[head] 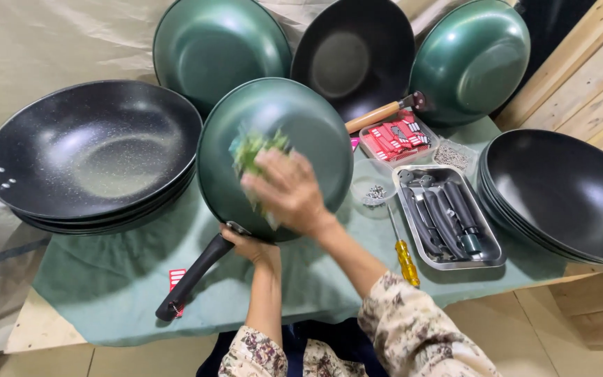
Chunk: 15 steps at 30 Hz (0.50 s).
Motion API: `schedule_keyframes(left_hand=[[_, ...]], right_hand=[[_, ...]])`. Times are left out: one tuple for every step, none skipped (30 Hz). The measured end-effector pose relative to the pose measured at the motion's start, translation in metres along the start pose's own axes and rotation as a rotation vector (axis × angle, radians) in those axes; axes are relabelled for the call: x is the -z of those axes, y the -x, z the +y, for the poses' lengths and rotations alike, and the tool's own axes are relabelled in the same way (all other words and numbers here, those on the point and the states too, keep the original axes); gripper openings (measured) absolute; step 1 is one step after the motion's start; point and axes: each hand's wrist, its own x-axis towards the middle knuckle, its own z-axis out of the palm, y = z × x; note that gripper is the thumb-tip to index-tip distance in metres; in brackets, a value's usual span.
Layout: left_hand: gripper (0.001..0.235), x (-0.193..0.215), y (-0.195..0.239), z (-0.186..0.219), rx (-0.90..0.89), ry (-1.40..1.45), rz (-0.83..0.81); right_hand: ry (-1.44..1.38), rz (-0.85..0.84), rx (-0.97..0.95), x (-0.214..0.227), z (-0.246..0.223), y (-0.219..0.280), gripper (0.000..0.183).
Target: Attaching a handle to a pan using a screwdriver, cleaning the pan surface with a cloth, and sorting screws.
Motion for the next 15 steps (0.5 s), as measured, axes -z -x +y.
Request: schedule_keyframes(left_hand=[[0.068, 0.001, -0.002, 0.001, -0.002, 0.001, 0.002], [0.067, 0.001, -0.003, 0.001, -0.007, -0.005, -0.004], [0.066, 0.000, -0.005, 0.001, -0.011, -0.008, -0.013], [0.066, 0.000, -0.005, 0.000, -0.013, -0.004, -0.012], [0.066, 0.000, -0.005, -0.001, -0.016, -0.009, -0.021], [0.065, 0.000, -0.005, -0.002, -0.020, -0.014, -0.029], [0.065, 0.000, -0.006, -0.003, -0.020, -0.013, -0.032], [0.065, 0.000, -0.007, -0.003, -0.022, -0.020, -0.043], [0.064, 0.001, -0.007, -0.004, -0.023, -0.027, -0.053], [0.064, 0.003, -0.007, -0.005, -0.023, -0.027, -0.054], [0.064, 0.005, -0.007, -0.006, -0.025, -0.034, -0.064], [0.063, 0.006, -0.007, -0.007, -0.028, -0.040, -0.073], [0.063, 0.006, -0.008, -0.007, -0.029, -0.043, -0.070], [0.062, 0.006, -0.009, -0.007, -0.033, -0.053, -0.075], [0.062, 0.006, -0.010, -0.007, -0.038, -0.062, -0.080]], right_hand=[[-0.003, 0.000, 0.000, -0.005, 0.025, -0.002, 0.024], [0.025, 0.024, -0.119, -0.011, 0.050, -0.004, 0.024], [0.053, 0.049, -0.236, -0.017, 0.077, -0.007, 0.025], [0.050, 0.050, -0.233, -0.019, 0.086, -0.010, 0.025], [0.030, 0.033, -0.342, -0.020, 0.094, -0.012, 0.026], [0.011, 0.015, -0.450, -0.021, 0.103, -0.014, 0.029], [0.012, 0.017, -0.450, -0.022, 0.090, -0.020, 0.029], [0.017, 0.011, -0.344, -0.024, 0.078, -0.026, 0.031], [0.021, 0.004, -0.238, -0.026, 0.065, -0.031, 0.034], [0.022, 0.005, -0.238, -0.025, 0.040, -0.039, 0.034], [-0.032, -0.057, -0.095, -0.024, 0.015, -0.047, 0.031], [-0.085, -0.118, 0.048, -0.023, -0.011, -0.055, 0.028], [-0.088, -0.120, 0.044, -0.032, -0.027, -0.045, 0.028], [-0.070, -0.206, 0.124, -0.041, -0.044, -0.036, 0.028], [-0.055, -0.292, 0.205, -0.051, -0.060, -0.028, 0.029]])
